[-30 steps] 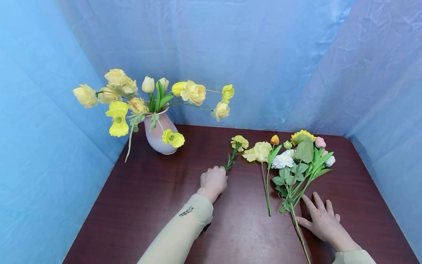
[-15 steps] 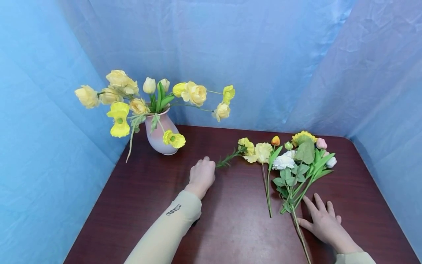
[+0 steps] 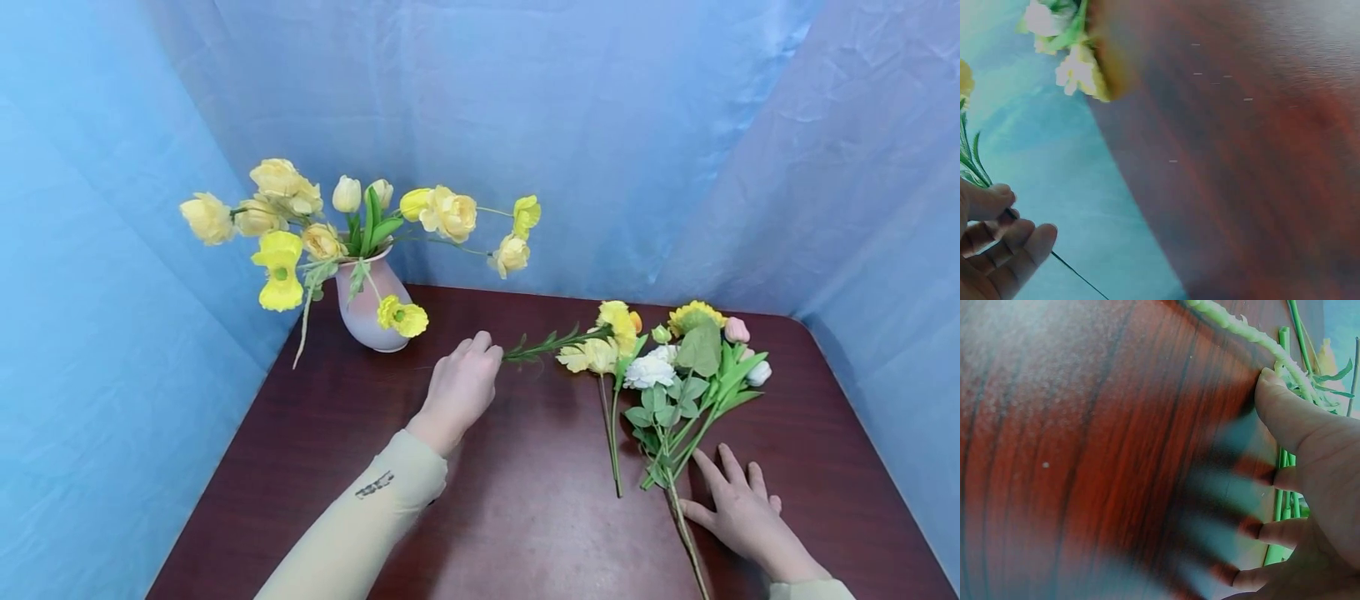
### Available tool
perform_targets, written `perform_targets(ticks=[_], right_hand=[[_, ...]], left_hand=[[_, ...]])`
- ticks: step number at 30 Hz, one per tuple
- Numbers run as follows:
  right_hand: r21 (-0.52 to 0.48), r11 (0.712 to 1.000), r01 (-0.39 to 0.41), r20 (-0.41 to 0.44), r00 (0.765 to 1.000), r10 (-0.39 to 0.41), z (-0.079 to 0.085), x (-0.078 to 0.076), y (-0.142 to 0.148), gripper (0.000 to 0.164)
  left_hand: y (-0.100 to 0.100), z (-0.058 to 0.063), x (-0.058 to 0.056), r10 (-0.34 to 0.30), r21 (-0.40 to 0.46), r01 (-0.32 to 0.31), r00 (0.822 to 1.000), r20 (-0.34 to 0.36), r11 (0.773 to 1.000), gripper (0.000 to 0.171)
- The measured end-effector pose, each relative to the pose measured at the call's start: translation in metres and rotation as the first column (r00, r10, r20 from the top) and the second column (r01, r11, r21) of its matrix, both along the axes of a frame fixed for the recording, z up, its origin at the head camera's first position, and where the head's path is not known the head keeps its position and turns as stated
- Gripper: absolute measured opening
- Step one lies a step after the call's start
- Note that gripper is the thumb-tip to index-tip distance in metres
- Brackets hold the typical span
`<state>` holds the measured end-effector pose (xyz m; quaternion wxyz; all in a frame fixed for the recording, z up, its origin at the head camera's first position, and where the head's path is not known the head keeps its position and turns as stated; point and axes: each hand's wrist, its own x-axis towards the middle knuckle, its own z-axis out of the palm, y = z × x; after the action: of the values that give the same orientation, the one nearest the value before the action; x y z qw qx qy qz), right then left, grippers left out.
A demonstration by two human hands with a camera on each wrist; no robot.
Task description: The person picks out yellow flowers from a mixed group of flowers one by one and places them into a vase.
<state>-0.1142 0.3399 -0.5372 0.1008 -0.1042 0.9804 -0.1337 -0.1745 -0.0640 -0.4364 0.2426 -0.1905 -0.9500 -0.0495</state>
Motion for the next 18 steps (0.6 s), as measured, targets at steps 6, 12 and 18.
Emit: perform_targets(ticks=[6, 12, 18], right_hand=[[0.007, 1.000, -0.006, -0.012, 1.000, 0.006, -0.001, -0.001, 0.000, 0.087], [0.006, 1.000, -0.008, -0.012, 1.000, 0.008, -0.003, 0.001, 0.001, 0.088], [0.000, 1.000, -0.010, -0.018, 1.000, 0.010, -0.004, 0.001, 0.002, 0.090]], left_hand=[[0.009, 0.028, 0.003, -0.117, -0.010, 0.117, 0.985, -0.125, 0.993, 0.013], [0.016, 0.059, 0.004, -0.180, -0.078, 0.166, 0.956, -0.232, 0.983, 0.014], [0.011, 0.083, -0.001, -0.155, -0.080, 0.135, 0.928, -0.340, 0.988, 0.013]])
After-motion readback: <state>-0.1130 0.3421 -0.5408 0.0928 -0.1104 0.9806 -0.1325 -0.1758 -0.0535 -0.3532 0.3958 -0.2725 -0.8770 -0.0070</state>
